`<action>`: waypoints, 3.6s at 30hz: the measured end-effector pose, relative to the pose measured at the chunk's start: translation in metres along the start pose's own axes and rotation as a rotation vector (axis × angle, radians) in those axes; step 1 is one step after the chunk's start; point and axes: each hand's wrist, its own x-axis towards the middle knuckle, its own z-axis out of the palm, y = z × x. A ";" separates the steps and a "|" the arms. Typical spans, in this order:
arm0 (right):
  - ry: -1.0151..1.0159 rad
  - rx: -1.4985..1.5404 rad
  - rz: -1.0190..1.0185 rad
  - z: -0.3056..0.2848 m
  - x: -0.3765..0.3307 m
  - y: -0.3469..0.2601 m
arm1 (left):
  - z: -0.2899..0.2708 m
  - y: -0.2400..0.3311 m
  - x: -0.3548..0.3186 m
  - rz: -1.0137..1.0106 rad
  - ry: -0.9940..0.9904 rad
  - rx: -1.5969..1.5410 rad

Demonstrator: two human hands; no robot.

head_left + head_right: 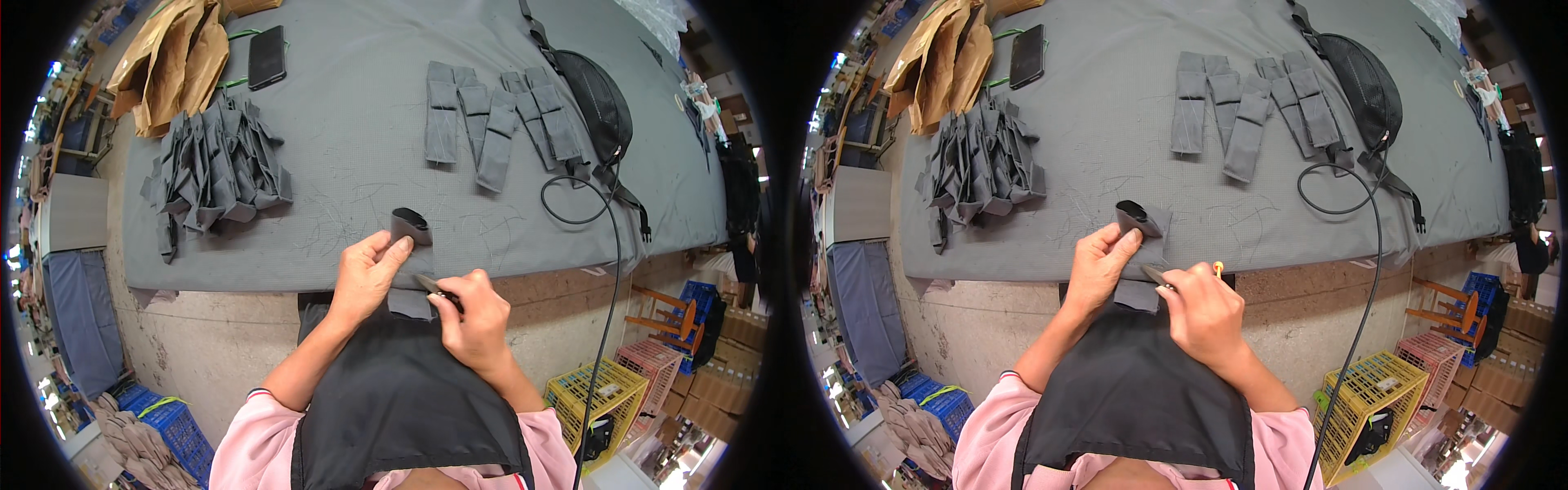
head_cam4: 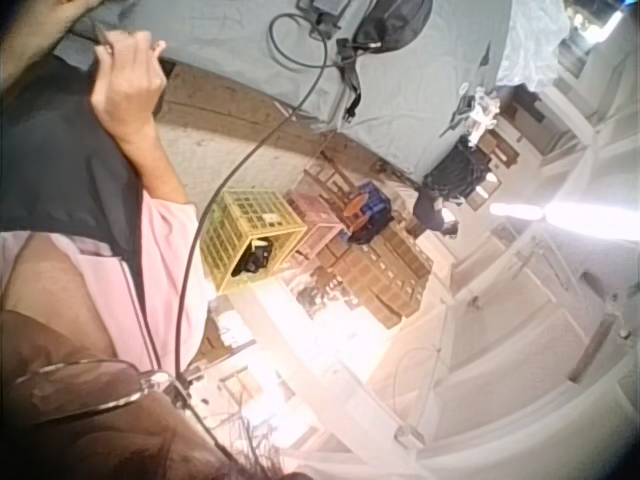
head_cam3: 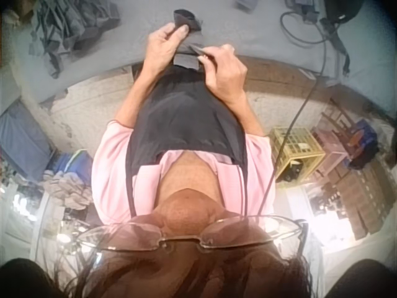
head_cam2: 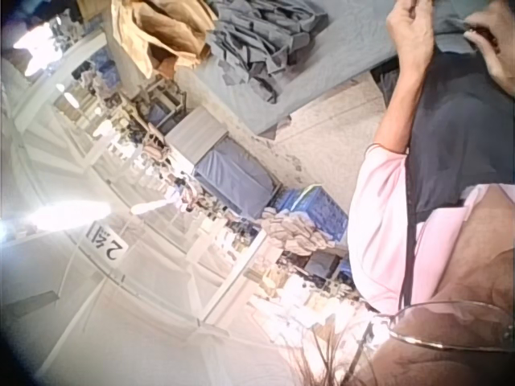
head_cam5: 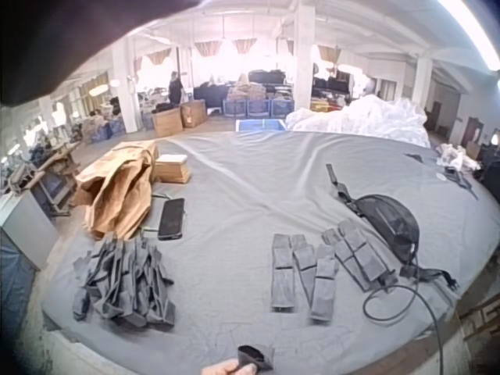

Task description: The person trims excess threads and edges from multiple gray fabric straps using a small pair of scissors. They handle each strap individually, snipping loose threads and then placing the finished pieces on the table.

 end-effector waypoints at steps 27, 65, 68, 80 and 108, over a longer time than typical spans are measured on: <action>-0.182 0.626 0.416 -0.021 -0.003 -0.004 | -0.013 0.024 0.001 0.440 0.308 0.106; -0.124 -0.231 0.542 0.063 0.149 0.134 | -0.180 0.093 0.020 0.792 0.962 1.022; -0.099 -0.257 0.509 0.085 0.153 0.140 | -0.143 0.097 0.016 0.891 0.749 0.752; 0.095 0.612 0.496 0.067 0.073 0.051 | 0.016 0.020 0.057 -0.022 0.001 -0.503; 0.309 0.389 0.247 0.072 0.050 0.040 | 0.017 -0.022 0.018 0.325 0.097 -0.042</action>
